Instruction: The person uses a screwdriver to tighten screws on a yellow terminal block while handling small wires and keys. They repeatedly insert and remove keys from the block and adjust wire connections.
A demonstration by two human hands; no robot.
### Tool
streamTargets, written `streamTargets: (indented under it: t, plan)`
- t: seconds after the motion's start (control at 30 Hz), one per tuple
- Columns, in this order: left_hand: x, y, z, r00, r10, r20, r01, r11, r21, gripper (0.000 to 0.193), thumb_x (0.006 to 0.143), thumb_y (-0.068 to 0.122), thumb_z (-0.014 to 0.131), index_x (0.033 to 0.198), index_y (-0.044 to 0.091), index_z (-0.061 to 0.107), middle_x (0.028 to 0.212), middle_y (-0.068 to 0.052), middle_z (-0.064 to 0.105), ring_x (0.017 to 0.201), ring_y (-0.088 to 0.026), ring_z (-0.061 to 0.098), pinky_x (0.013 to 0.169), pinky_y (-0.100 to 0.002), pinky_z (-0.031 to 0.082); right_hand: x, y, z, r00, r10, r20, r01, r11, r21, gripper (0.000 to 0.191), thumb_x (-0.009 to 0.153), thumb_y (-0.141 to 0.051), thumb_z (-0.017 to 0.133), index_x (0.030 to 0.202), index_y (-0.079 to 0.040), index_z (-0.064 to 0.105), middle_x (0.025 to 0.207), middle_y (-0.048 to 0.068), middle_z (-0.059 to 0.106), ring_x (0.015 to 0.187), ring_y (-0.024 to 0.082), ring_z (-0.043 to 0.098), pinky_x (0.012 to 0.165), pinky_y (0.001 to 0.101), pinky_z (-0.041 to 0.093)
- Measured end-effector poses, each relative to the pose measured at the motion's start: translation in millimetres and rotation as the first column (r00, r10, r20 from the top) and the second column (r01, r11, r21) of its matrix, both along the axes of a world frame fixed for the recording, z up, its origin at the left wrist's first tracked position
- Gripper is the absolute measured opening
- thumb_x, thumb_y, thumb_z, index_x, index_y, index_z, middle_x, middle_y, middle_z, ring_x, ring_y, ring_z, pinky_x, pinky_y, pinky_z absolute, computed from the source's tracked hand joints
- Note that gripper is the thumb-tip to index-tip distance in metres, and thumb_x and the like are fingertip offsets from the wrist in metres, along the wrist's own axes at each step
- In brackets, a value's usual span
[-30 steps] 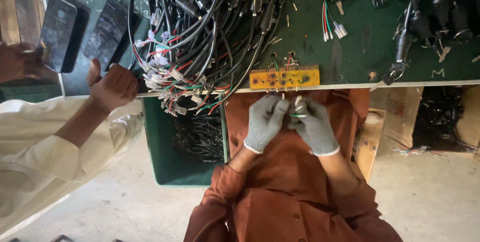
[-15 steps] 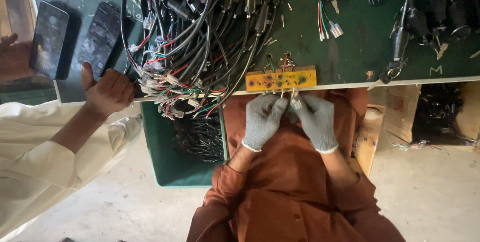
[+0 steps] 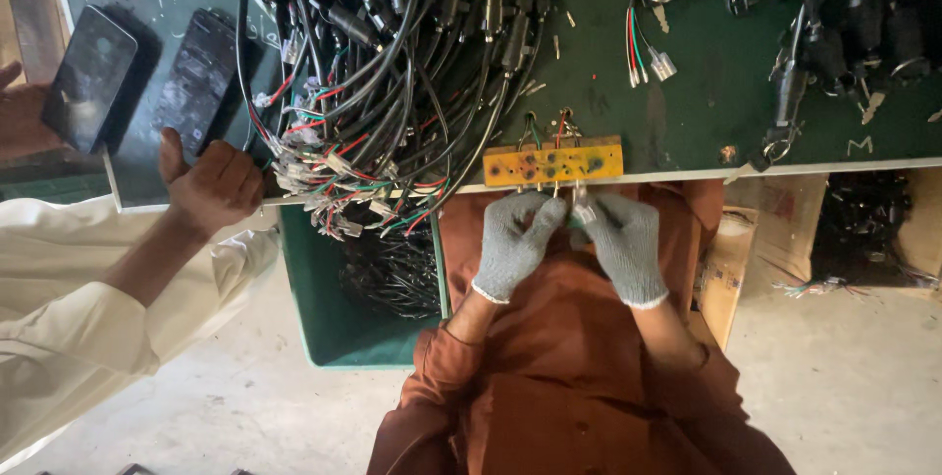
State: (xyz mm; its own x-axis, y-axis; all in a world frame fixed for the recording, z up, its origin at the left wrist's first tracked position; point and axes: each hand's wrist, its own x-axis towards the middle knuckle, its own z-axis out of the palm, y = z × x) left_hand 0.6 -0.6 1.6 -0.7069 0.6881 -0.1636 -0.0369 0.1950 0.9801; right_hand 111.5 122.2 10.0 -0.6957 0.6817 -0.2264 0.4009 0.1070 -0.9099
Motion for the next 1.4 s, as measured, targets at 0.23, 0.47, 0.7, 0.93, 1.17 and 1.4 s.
streamTargets:
  t: [0.23,0.47,0.7,0.93,1.17,1.4]
  plan:
    - [2,-2,-5,0.988,0.001,0.155,0.002,1.000,-0.020,0.029,0.101,0.023,0.068,0.082,0.002,0.071,0.067,-0.002,0.059,0.065,-0.008,0.048,0.058,-0.029,0.040,-6,2,4,0.998,-0.025,-0.049,0.027,0.999,0.024,0.027,0.102,-0.019,0.066,0.087,0.003,0.073,0.066,0.005,0.068,0.057,0.008,0.063,0.052,0.0258,0.046]
    - [15,11,-5,0.972,0.196,-0.126,-0.197,0.980,-0.001,0.026,0.097,0.024,0.073,0.082,0.002,0.075,0.066,-0.007,0.067,0.063,-0.013,0.053,0.062,-0.032,0.044,-2,1,2,0.998,-0.019,-0.058,0.026,0.992,0.124,0.021,0.100,-0.017,0.069,0.096,0.004,0.073,0.071,0.008,0.068,0.062,0.009,0.060,0.056,0.0274,0.047]
    - [14,12,-3,0.976,0.200,-0.090,-0.206,0.977,-0.061,0.024,0.093,0.027,0.075,0.091,0.004,0.077,0.077,-0.007,0.072,0.066,-0.018,0.062,0.064,-0.031,0.048,-5,6,5,0.998,-0.061,0.009,0.062,0.992,-0.111,0.026,0.100,-0.019,0.068,0.089,0.004,0.074,0.064,0.008,0.067,0.057,0.009,0.057,0.053,0.0280,0.044]
    - [6,5,32,0.787,0.055,-0.615,-0.105,0.993,-0.046,0.040,0.077,0.026,0.088,0.109,0.007,0.073,0.093,-0.007,0.070,0.084,-0.029,0.065,0.076,-0.040,0.052,-10,2,5,0.993,-0.116,-0.006,0.115,0.988,-0.100,0.021,0.097,-0.015,0.067,0.090,0.004,0.073,0.069,0.007,0.067,0.064,0.006,0.057,0.056,0.0276,0.045]
    - [18,-9,9,0.966,0.252,0.063,-0.260,0.927,0.270,0.008,0.098,0.011,0.074,0.096,0.003,0.071,0.102,-0.004,0.073,0.092,-0.017,0.067,0.082,-0.032,0.053,-9,-3,-7,0.978,-0.207,-0.035,0.190,0.943,-0.272,0.025,0.102,-0.017,0.069,0.091,0.005,0.071,0.070,0.004,0.061,0.063,0.007,0.047,0.055,0.0279,0.039]
    - [29,-2,-27,0.862,0.343,0.373,-0.391,0.919,0.059,0.028,0.100,0.025,0.072,0.088,0.000,0.069,0.076,-0.002,0.060,0.067,-0.010,0.048,0.059,-0.027,0.040,-10,-8,-2,0.959,-0.276,-0.061,0.215,0.851,-0.479,0.028,0.103,-0.024,0.069,0.098,0.003,0.071,0.072,-0.001,0.058,0.057,0.004,0.046,0.049,0.0233,0.035]
